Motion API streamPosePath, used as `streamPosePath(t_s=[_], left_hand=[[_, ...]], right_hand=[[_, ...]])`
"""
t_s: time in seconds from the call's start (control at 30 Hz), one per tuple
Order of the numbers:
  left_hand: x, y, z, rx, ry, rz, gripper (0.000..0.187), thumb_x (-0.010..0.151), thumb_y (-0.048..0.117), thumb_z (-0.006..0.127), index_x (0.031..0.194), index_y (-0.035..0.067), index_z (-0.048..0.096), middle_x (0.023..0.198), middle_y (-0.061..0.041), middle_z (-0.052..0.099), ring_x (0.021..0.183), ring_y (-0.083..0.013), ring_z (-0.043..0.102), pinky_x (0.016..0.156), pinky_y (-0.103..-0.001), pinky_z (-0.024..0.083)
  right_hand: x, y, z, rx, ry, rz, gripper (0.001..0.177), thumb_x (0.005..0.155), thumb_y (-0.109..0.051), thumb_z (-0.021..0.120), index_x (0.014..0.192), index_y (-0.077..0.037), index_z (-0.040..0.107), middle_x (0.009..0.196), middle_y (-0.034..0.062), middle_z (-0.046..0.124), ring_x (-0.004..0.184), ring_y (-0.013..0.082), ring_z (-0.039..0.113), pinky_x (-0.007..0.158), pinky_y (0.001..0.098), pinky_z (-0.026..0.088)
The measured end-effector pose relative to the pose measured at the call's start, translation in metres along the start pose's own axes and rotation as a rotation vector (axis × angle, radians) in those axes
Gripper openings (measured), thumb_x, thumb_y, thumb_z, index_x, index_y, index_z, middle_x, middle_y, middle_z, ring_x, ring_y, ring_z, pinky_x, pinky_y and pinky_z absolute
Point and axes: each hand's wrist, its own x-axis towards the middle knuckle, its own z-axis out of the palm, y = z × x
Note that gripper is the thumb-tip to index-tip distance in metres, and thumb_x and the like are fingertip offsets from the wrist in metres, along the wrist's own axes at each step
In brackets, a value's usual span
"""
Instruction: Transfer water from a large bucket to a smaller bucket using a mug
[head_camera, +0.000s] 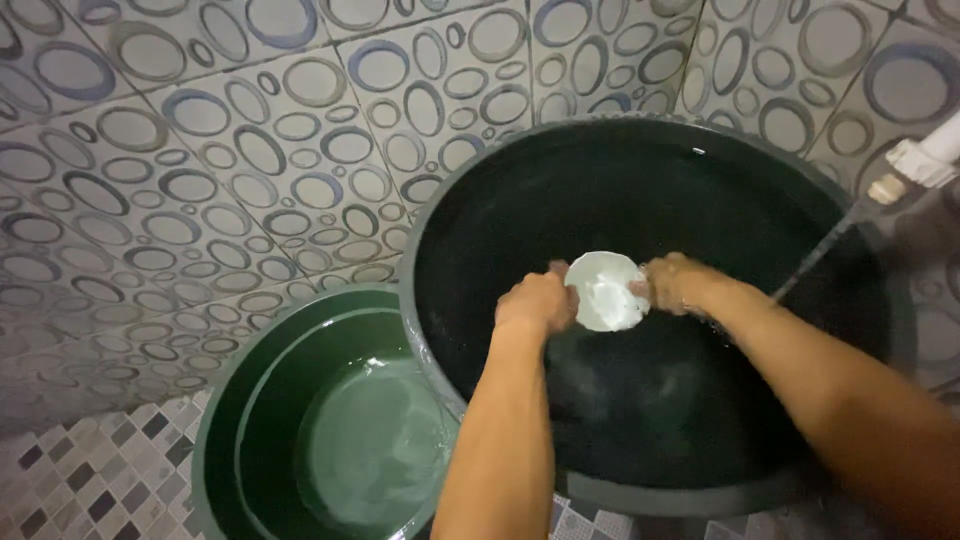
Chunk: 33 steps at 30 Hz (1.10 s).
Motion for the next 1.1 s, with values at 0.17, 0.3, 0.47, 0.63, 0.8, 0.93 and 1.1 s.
streamPosePath(t_s=[0.17,0.3,0.47,0.63,0.8,0.93,1.1], left_hand=[[0.008,-0.003,0.004,0.005,0.005,0.007,0.057,0.1,0.023,0.041,0.154,0.006,0.044,0.132,-0.033,0.064,0.126,-0.052,0.061,0.1,-0.062,0.052],[0.023,-0.013,0.016,0.0,0.025,0.037,0.056,0.102,0.024,0.043,0.155,0.01,0.043,0.131,-0.032,0.065,0.126,-0.0528,0.06,0.101,-0.063,0.051],[0.029,-0.016,0.019,-0.003,0.025,0.025,0.054,0.099,0.02,0.041,0.151,0.006,0.047,0.131,-0.032,0.064,0.125,-0.052,0.062,0.099,-0.063,0.052],[0.035,-0.017,0.023,-0.009,0.02,0.0,0.053,0.099,0.021,0.041,0.149,0.004,0.047,0.129,-0.032,0.065,0.122,-0.0534,0.062,0.098,-0.065,0.052],[0.023,-0.012,0.015,-0.065,0.087,0.008,0.056,0.098,0.025,0.039,0.148,0.002,0.046,0.127,-0.034,0.066,0.119,-0.0544,0.064,0.096,-0.066,0.053],[-0.004,0.002,-0.001,-0.072,0.08,-0.001,0.059,0.1,0.035,0.04,0.15,0.004,0.047,0.134,-0.03,0.064,0.125,-0.0517,0.062,0.102,-0.064,0.051],[0.002,0.0,0.003,-0.093,0.131,0.015,0.063,0.099,0.041,0.039,0.154,0.012,0.043,0.136,-0.026,0.065,0.125,-0.0506,0.062,0.102,-0.063,0.05]], right_hand=[[-0.007,-0.067,0.005,-0.747,-0.11,0.187,0.045,0.089,-0.053,0.06,0.096,-0.015,0.082,0.094,0.0129,0.081,0.099,0.0326,0.078,0.081,0.044,0.063],[0.0,-0.049,0.005,-0.464,-0.057,0.26,0.041,0.091,-0.051,0.06,0.096,-0.018,0.085,0.089,0.011,0.083,0.097,0.0354,0.078,0.081,0.0475,0.062],[-0.009,-0.059,0.002,-0.5,-0.001,0.164,0.036,0.085,-0.052,0.065,0.083,-0.02,0.081,0.08,0.0064,0.081,0.088,0.0281,0.078,0.076,0.0417,0.061],[-0.022,-0.099,-0.011,-0.464,-0.039,0.207,0.053,0.094,-0.058,0.051,0.084,-0.013,0.078,0.084,0.0156,0.081,0.095,0.04,0.076,0.084,0.0501,0.06],[-0.029,-0.115,-0.019,-0.511,-0.152,0.118,0.082,0.098,-0.07,0.025,0.096,-0.007,0.077,0.097,0.0197,0.081,0.11,0.0423,0.072,0.099,0.0552,0.055],[-0.04,-0.135,-0.026,-0.355,-0.154,0.224,0.092,0.098,-0.077,0.022,0.109,-0.005,0.078,0.095,0.0174,0.083,0.118,0.0436,0.069,0.109,0.0579,0.05],[-0.034,-0.127,-0.034,-0.35,-0.131,0.215,0.083,0.098,-0.072,0.025,0.113,-0.008,0.076,0.113,0.0229,0.078,0.123,0.0458,0.064,0.108,0.0572,0.048]])
